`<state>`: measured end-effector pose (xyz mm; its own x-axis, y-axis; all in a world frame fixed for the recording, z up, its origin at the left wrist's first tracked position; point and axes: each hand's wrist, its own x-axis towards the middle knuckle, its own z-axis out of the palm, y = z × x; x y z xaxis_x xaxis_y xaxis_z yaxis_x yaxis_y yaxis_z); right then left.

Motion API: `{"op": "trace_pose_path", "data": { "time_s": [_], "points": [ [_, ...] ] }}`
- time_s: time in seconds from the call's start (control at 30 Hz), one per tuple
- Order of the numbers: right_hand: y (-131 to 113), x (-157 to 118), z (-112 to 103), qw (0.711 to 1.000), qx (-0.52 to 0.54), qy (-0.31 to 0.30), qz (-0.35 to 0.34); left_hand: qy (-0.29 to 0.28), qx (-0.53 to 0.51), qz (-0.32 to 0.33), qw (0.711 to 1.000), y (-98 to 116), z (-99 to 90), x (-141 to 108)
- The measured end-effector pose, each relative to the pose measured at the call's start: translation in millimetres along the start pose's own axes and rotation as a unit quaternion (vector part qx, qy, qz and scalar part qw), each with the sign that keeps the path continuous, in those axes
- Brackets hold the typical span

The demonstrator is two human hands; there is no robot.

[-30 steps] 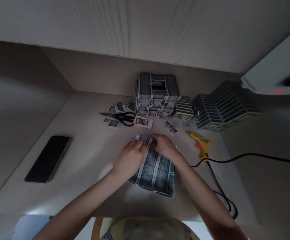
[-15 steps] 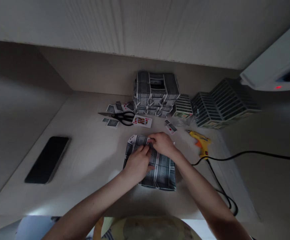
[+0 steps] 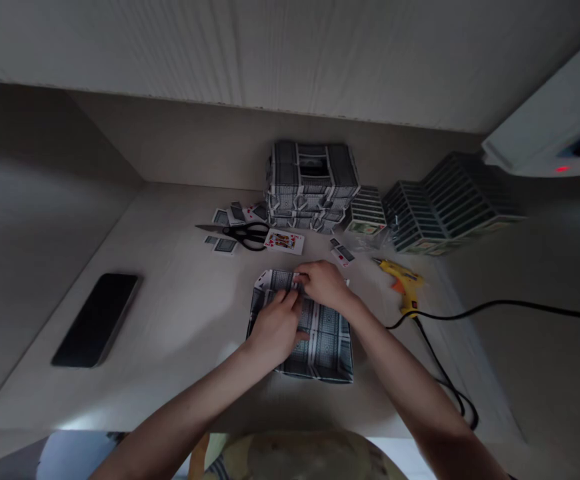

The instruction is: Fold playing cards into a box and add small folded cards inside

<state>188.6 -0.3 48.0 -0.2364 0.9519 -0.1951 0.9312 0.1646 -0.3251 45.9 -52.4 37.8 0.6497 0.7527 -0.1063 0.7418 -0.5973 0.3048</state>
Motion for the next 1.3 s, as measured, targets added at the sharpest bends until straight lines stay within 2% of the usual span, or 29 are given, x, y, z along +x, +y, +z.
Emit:
{"op": "trace_pose_path", "data": {
  "time_s": [0.1,0.2,0.27,0.37,0.43,0.63,1.0,1.13,1.3],
  "points": [
    [1,1,1,0.998,0.052,0.009,-0.021,0.006,-0.020,0.001,1.000,-1,0.2,-3],
    [-2,4,4,0.991,0.120,0.034,-0.054,0.023,-0.052,0.002,0.998,-6,-7.3,-5],
    [-5,6,5,0.986,0.147,0.039,-0.067,0.087,-0.055,-0.023,0.994,-12,-16.4,-5],
    [-8,8,6,0.985,0.158,0.037,-0.065,0.207,-0.010,-0.124,0.970,-27,-29.0,-5],
    [-9,8,6,0.985,0.158,0.040,-0.057,0.231,0.006,-0.165,0.959,-37,-32.5,-4],
    [-9,8,12,0.986,0.148,0.052,-0.050,0.138,0.003,-0.185,0.973,-53,-30.2,1],
    [-13,5,24,0.989,0.122,0.074,-0.040,0.029,0.041,-0.130,0.990,-58,-48.4,8],
    [-11,4,27,0.987,0.126,0.083,-0.055,0.007,0.054,-0.103,0.993,-61,-50.9,9],
    [-11,5,25,0.983,0.150,0.084,-0.057,0.007,0.059,-0.097,0.994,-63,-49.7,11]
  ]
}}
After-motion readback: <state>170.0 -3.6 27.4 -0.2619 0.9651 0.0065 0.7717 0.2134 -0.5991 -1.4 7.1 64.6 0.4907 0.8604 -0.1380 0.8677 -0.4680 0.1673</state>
